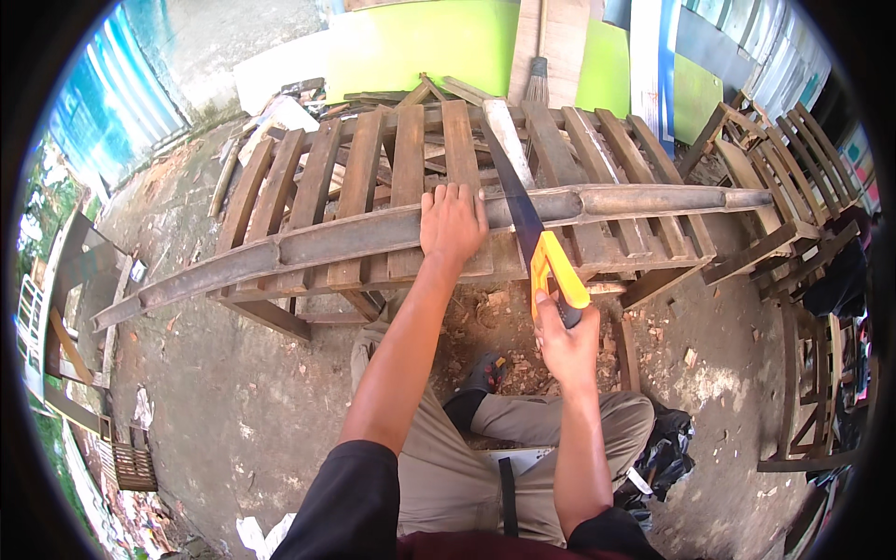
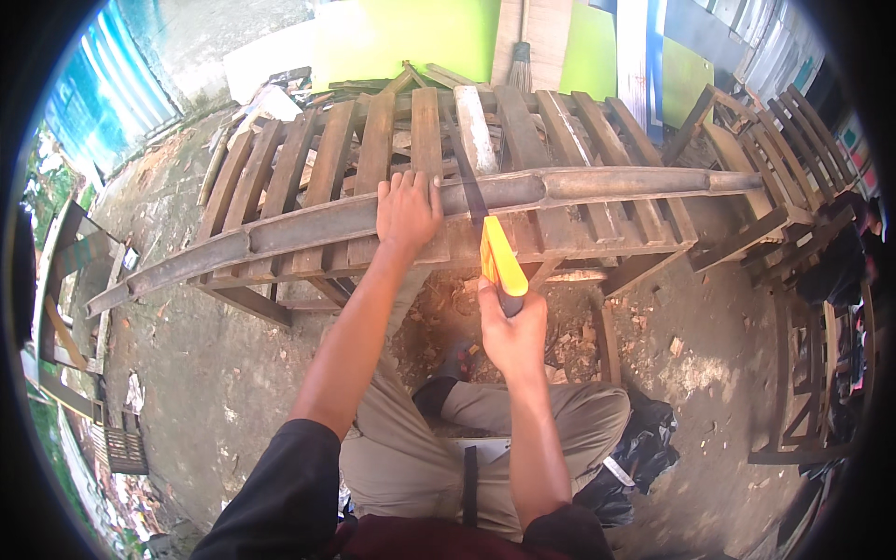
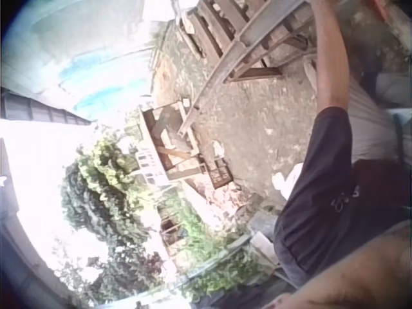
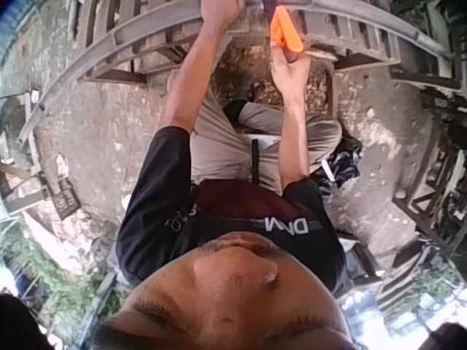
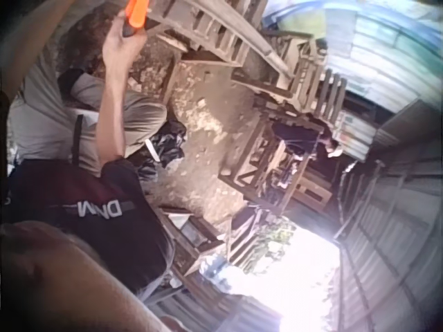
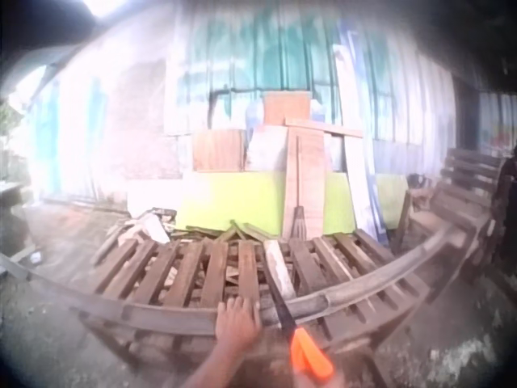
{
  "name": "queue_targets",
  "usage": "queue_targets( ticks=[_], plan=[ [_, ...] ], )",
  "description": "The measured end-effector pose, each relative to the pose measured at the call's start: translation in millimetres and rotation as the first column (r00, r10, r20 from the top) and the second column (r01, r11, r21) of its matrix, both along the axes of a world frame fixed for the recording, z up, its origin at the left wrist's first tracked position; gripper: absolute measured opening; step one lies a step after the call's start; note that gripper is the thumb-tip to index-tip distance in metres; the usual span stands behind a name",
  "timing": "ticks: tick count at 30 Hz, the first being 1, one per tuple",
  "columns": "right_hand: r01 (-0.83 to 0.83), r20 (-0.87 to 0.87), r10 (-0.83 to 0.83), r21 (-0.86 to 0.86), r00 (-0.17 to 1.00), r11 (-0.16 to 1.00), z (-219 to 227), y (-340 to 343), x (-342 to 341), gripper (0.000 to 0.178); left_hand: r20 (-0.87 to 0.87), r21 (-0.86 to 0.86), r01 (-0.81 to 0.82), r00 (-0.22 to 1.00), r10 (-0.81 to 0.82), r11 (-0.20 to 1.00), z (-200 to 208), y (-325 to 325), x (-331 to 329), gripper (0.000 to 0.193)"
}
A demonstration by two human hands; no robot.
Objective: The person uses a hand saw to cut a long bamboo pole resting on a wooden pallet. They hold the pole with one hand and saw with the other, completing the cut and separating the pieces.
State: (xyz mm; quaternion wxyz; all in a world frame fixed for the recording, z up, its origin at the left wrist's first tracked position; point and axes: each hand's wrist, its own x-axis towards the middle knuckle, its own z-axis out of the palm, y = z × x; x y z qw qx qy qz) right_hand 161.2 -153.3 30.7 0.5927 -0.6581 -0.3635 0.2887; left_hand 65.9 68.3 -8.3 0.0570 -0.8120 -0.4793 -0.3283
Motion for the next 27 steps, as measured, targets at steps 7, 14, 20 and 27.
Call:
queue_targets(
  ticks=[7, 14, 20, 27],
  plan=[
    [0.034, 0.143, -0.05, 0.113, 0.988, 0.993, -51, -5, -8, 0.018, 0.011, 0.001, 0.026, 1.0, -0.026, 1.0, 5, 0, 2, 0.035],
    [0.063, 0.179, -0.076, 0.081, 0.981, 0.995, -44, -5, -8, 0.017, -0.013, -0.098, 0.02, 1.0, -0.021, 0.995, 6, 5, 1, 0.036],
    [0.029, 0.196, -0.048, 0.096, 0.979, 0.995, -112, -112, -6, 0.019, -0.028, -0.102, 0.029, 0.999, -0.032, 0.994, 7, 2, 6, 0.037],
    [0.12, 0.037, -0.122, 0.056, 0.992, 0.991, -54, -126, -17, 0.015, -0.003, -0.099, 0.032, 0.999, -0.033, 0.995, 7, 7, 0, 0.035]
  ],
)
